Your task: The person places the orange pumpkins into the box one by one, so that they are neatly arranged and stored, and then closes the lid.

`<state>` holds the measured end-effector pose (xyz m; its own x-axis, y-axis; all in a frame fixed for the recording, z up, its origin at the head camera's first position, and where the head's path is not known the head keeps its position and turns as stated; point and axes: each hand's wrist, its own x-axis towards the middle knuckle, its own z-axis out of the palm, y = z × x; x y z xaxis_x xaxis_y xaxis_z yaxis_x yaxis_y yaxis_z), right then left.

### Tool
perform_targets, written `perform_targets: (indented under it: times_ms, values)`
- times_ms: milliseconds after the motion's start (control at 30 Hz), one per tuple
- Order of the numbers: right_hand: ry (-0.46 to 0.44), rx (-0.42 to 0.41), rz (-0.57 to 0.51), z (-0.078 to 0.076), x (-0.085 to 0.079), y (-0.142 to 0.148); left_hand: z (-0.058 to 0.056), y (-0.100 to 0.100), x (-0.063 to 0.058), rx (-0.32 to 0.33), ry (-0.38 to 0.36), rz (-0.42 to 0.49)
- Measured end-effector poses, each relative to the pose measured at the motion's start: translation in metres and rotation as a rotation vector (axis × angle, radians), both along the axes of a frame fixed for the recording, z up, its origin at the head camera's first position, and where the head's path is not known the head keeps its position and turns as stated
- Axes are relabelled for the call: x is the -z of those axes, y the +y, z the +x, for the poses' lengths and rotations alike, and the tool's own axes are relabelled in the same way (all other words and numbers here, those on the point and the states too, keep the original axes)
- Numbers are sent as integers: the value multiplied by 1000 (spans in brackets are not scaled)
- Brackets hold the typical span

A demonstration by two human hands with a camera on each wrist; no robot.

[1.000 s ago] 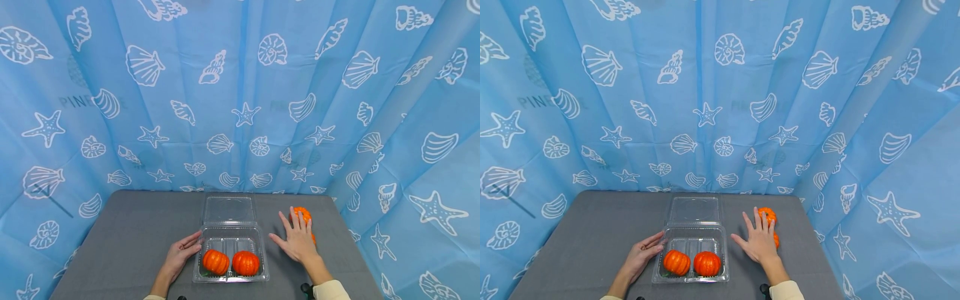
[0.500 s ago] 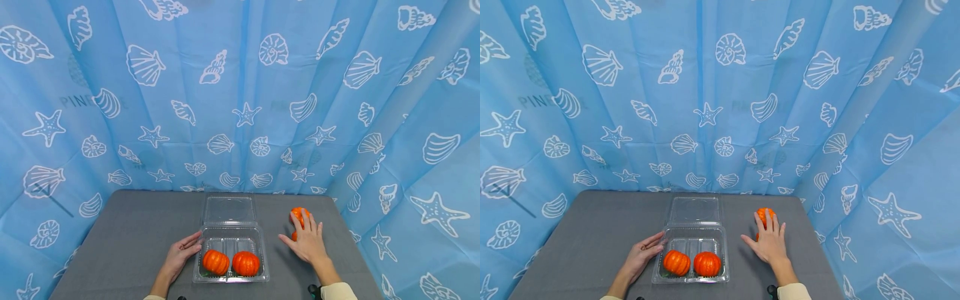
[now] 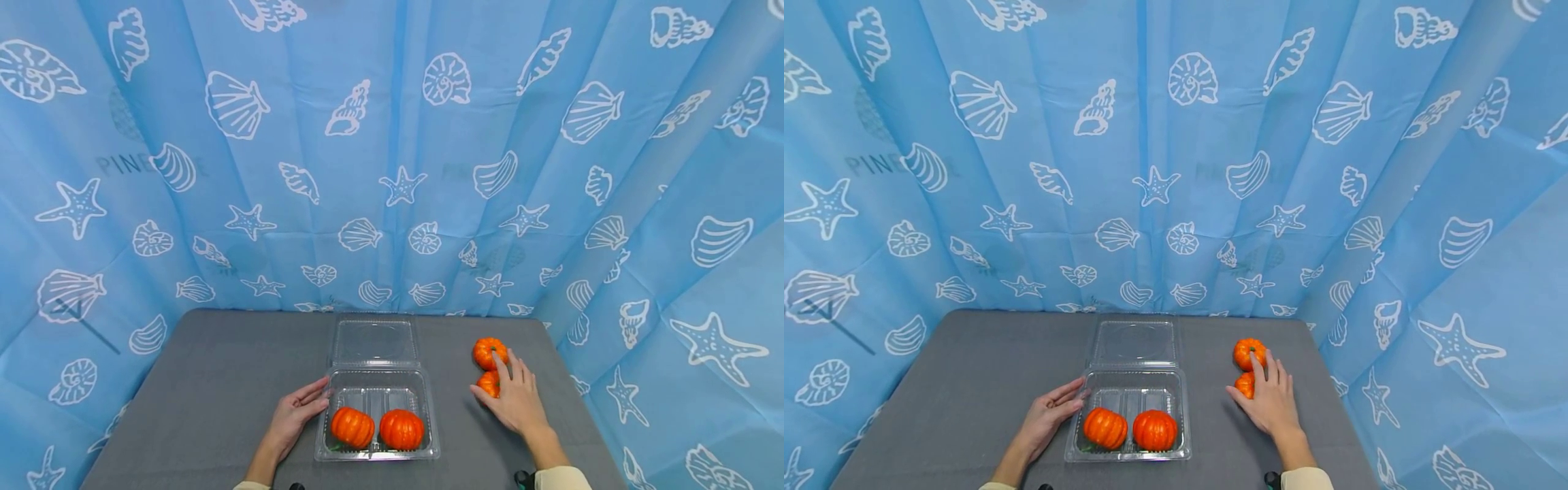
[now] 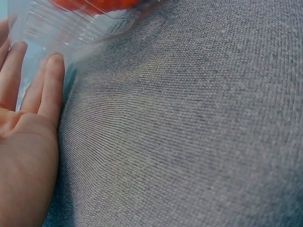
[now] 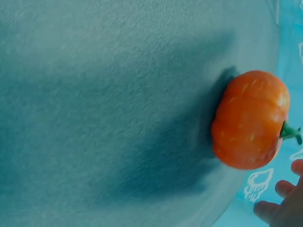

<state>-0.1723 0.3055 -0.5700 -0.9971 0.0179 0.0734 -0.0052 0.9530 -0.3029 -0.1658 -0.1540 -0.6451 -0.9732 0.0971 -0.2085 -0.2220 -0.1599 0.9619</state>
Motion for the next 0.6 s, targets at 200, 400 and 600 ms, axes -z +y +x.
perform_targets:
  times_ms: [200,400,600]
  values:
    - [-57,31,-38,3,2,12,0,1,1,-4,1,-1]
    - [-116,52,-62,6,10,25,0,1,1,8,15,-2]
    - [-166,74,-91,8,13,31,0,1,0,13,25,0]
